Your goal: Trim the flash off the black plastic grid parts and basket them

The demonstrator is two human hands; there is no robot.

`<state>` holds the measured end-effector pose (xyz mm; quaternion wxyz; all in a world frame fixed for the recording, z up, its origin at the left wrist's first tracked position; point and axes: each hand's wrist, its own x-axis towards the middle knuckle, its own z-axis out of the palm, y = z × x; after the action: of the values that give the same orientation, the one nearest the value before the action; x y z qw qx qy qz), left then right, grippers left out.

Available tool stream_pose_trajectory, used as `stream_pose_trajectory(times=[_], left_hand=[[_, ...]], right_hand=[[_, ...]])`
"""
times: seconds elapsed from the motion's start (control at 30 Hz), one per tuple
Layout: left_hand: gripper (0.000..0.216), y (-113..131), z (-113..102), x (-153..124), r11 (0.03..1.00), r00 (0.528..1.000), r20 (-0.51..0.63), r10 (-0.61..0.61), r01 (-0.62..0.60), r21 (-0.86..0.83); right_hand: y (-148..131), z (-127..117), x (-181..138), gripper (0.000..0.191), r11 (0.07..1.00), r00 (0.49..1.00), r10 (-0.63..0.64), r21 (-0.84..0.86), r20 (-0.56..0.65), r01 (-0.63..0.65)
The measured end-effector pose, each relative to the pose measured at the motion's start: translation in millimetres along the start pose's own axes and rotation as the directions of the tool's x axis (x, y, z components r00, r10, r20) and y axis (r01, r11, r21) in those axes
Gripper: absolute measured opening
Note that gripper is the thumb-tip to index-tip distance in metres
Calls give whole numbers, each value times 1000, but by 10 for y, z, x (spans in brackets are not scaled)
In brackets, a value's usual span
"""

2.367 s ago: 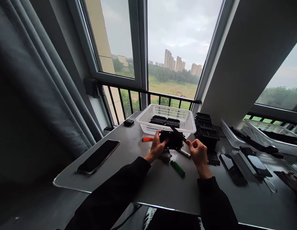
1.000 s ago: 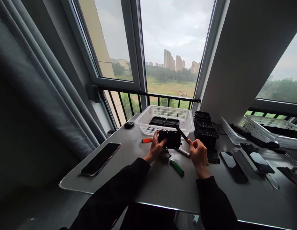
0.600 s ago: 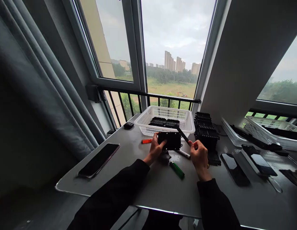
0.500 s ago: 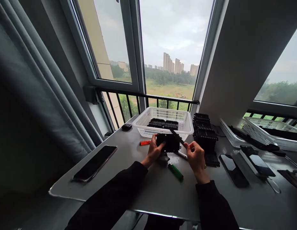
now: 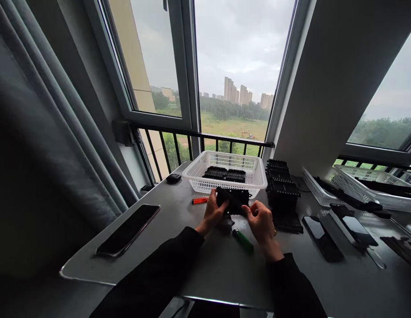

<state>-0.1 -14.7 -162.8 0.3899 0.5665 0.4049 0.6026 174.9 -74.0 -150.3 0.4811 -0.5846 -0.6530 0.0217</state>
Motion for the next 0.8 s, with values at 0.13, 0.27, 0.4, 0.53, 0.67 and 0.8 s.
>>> stream_pose_trajectory(times=[0.13, 0.27, 0.4, 0.53, 0.67, 0.8], left_hand=[[40, 16, -9, 4, 999, 1000, -4, -20, 20, -37], [41, 35, -21, 38, 996, 998, -21, -51, 49, -68], [40, 47, -15, 34, 997, 999, -12, -44, 43, -66], [38, 77, 3, -2, 998, 999, 31, -22, 24, -50], [38, 117, 23, -57, 1000, 997, 74, 16, -17, 3], [35, 169, 55, -143, 984, 987, 131, 98, -115, 137]], right_hand=[[123, 84, -16, 40, 998, 999, 40, -37, -8, -41], [252, -26, 40, 40, 988, 985, 151, -24, -88, -154], [171, -135, 72, 42, 983, 975, 185, 35, -123, -182], [62, -122, 62, 43, 985, 983, 159, 86, -89, -151], [28, -82, 43, 46, 976, 978, 189, 128, -91, -177], [-15, -61, 18, 59, 965, 967, 230, 153, -107, -213]])
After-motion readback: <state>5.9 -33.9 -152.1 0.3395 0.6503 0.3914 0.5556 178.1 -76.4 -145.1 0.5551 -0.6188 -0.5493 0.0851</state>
